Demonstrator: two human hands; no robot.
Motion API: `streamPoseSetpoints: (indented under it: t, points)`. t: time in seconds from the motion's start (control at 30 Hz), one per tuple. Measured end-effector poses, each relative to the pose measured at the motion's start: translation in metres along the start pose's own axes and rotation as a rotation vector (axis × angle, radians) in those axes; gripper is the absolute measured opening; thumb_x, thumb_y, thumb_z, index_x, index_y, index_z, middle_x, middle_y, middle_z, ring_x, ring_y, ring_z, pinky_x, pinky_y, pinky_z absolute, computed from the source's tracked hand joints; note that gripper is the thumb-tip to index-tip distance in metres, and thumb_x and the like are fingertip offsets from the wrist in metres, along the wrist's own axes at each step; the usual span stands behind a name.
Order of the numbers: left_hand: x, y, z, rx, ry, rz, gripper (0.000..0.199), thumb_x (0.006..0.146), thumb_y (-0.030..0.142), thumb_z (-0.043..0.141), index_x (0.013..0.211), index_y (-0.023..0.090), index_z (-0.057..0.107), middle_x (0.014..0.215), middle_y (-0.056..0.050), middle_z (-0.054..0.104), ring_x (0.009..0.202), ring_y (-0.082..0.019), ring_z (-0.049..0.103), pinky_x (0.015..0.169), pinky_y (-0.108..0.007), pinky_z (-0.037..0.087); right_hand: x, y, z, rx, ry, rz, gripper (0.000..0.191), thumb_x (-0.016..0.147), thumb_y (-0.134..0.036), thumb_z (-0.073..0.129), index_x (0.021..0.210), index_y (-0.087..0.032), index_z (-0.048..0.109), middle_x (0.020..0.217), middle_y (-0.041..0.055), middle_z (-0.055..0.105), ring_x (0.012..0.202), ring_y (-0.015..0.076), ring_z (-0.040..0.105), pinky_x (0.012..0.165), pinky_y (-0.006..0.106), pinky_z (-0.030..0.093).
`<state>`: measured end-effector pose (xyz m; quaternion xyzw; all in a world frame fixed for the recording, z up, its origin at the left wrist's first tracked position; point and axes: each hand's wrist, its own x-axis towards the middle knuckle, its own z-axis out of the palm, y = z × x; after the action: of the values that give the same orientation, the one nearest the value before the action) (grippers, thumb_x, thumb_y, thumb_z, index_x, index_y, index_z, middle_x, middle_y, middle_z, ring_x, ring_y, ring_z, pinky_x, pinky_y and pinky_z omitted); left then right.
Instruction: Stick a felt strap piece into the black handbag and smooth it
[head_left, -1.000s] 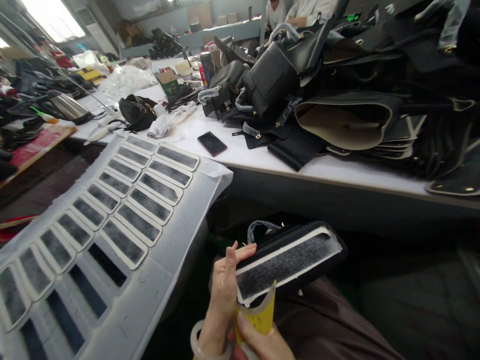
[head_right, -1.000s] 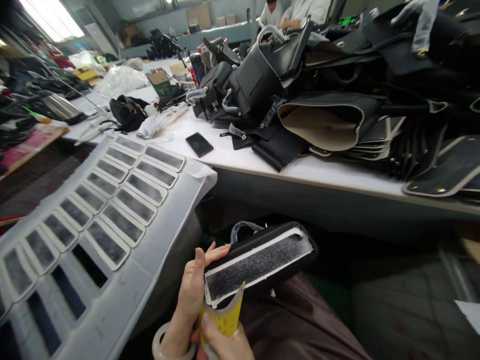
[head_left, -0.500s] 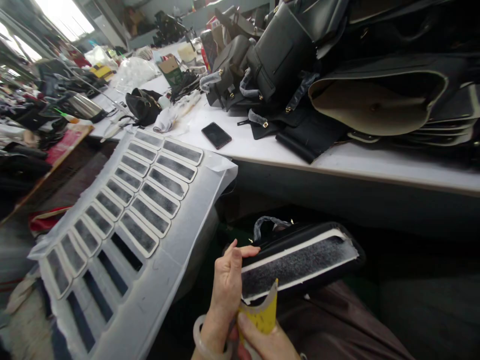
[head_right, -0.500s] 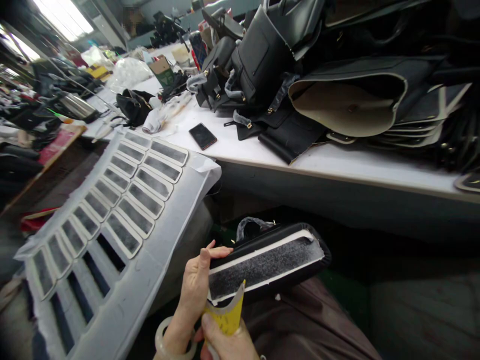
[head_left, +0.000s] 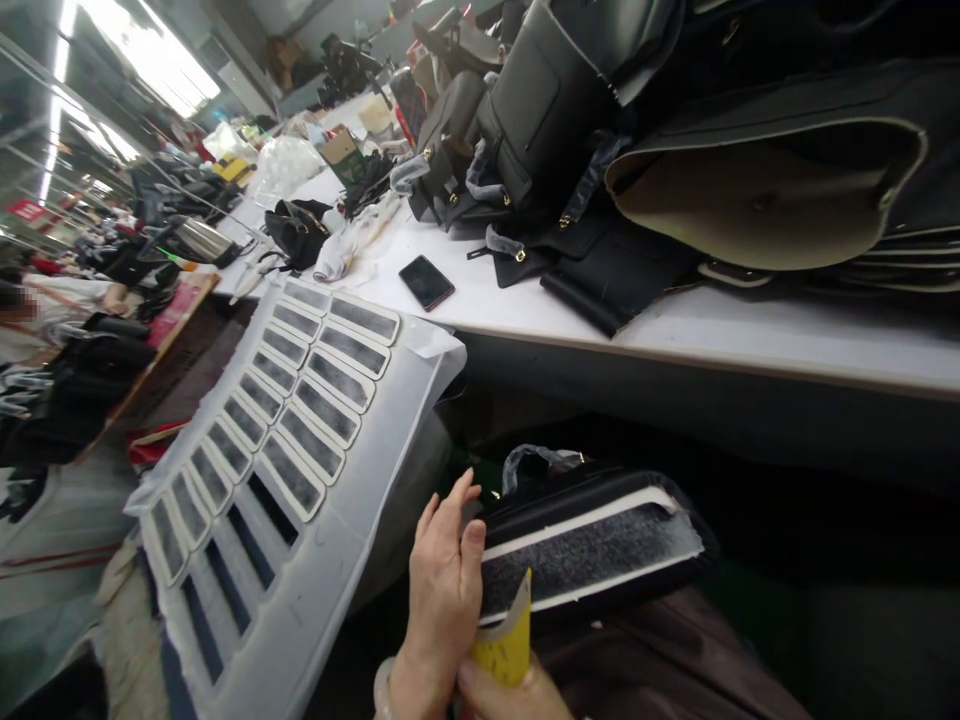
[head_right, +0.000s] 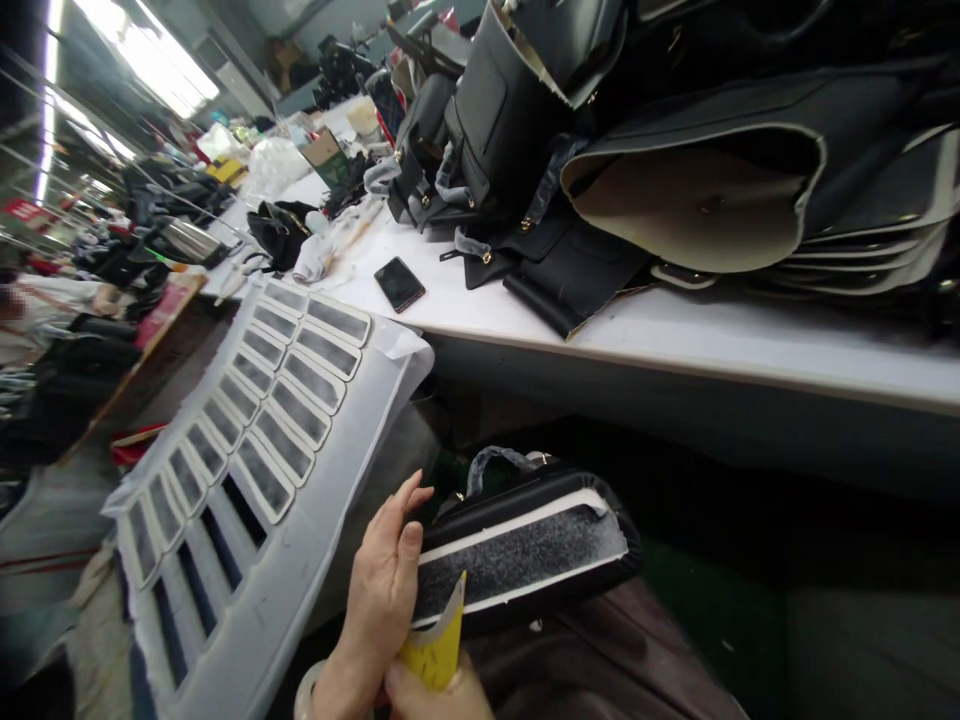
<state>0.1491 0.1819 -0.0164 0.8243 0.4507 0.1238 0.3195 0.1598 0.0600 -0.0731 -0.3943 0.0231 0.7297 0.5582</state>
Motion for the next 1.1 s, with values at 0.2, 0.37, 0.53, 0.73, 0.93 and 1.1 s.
streamPoseSetpoints:
  t: [0.2,0.37,0.53,0.73,0.93,1.1]
  points:
    - [-0.001,0.004,0.009,0.240,0.082,0.043,0.053,0.102,0.034,0.034,0.152,0.034,0.017,0.142,-0.005,0.054,0.133,-0.021,0.047,0.117,-0.055,0.020,0.019,0.017,0.000,0.021,0.120,-0.076,0.081,0.035,-0.083,0.076,0.078,-0.015,0.067,0.070,0.0124,0.067,0.076,0.0276,0.066,0.076,0.039,0.053]
    - [0.000,0.009,0.014,0.396,0.066,0.143,0.064,0.099,0.046,0.040,0.153,0.030,0.011,0.148,-0.007,0.048,0.137,-0.025,0.043,0.115,-0.059,0.022,0.009,0.010,-0.012,0.027,0.099,-0.030,0.072,0.032,-0.069,0.085,0.076,-0.016,0.064,0.070,0.0093,0.067,0.075,0.0262,0.066,0.077,0.039,0.052]
    - [0.000,0.016,0.016,0.469,0.119,0.144,0.064,0.098,0.051,0.037,0.153,0.027,0.013,0.152,-0.009,0.044,0.141,-0.027,0.037,0.113,-0.061,0.026,-0.015,-0.020,-0.019,-0.065,-0.180,0.050,0.054,0.058,-0.066,0.073,0.052,-0.015,0.058,0.048,0.0042,0.052,0.050,0.0157,0.054,0.057,0.031,0.047]
    - [0.001,0.011,0.018,0.416,0.189,0.165,0.063,0.099,0.048,0.037,0.153,0.023,0.017,0.153,-0.010,0.042,0.142,-0.028,0.034,0.115,-0.061,0.022,-0.021,-0.037,-0.018,-0.180,-0.230,0.061,0.059,0.061,-0.073,0.065,0.052,-0.015,0.055,0.037,-0.0013,0.042,0.036,0.0091,0.039,0.042,0.024,0.035]
    - [0.001,0.012,0.014,-0.165,0.293,0.103,0.062,0.090,0.045,0.057,0.146,0.024,0.040,0.152,-0.006,0.044,0.146,-0.028,0.028,0.121,-0.052,-0.003,-0.077,-0.093,-0.021,-0.339,-0.205,0.176,0.076,0.057,-0.077,0.069,0.096,-0.013,0.058,0.048,-0.0034,0.053,0.031,0.0071,0.036,0.034,0.020,0.025]
    - [-0.010,-0.002,0.010,-0.569,0.467,-0.106,0.050,0.100,0.045,0.030,0.142,0.021,0.045,0.142,-0.007,0.056,0.138,-0.020,0.042,0.122,-0.046,0.013,-0.111,-0.219,-0.081,-0.709,0.263,-0.216,0.068,0.066,-0.072,0.071,0.111,-0.022,0.062,0.050,-0.0102,0.038,0.038,0.0051,0.028,0.038,0.018,0.019]
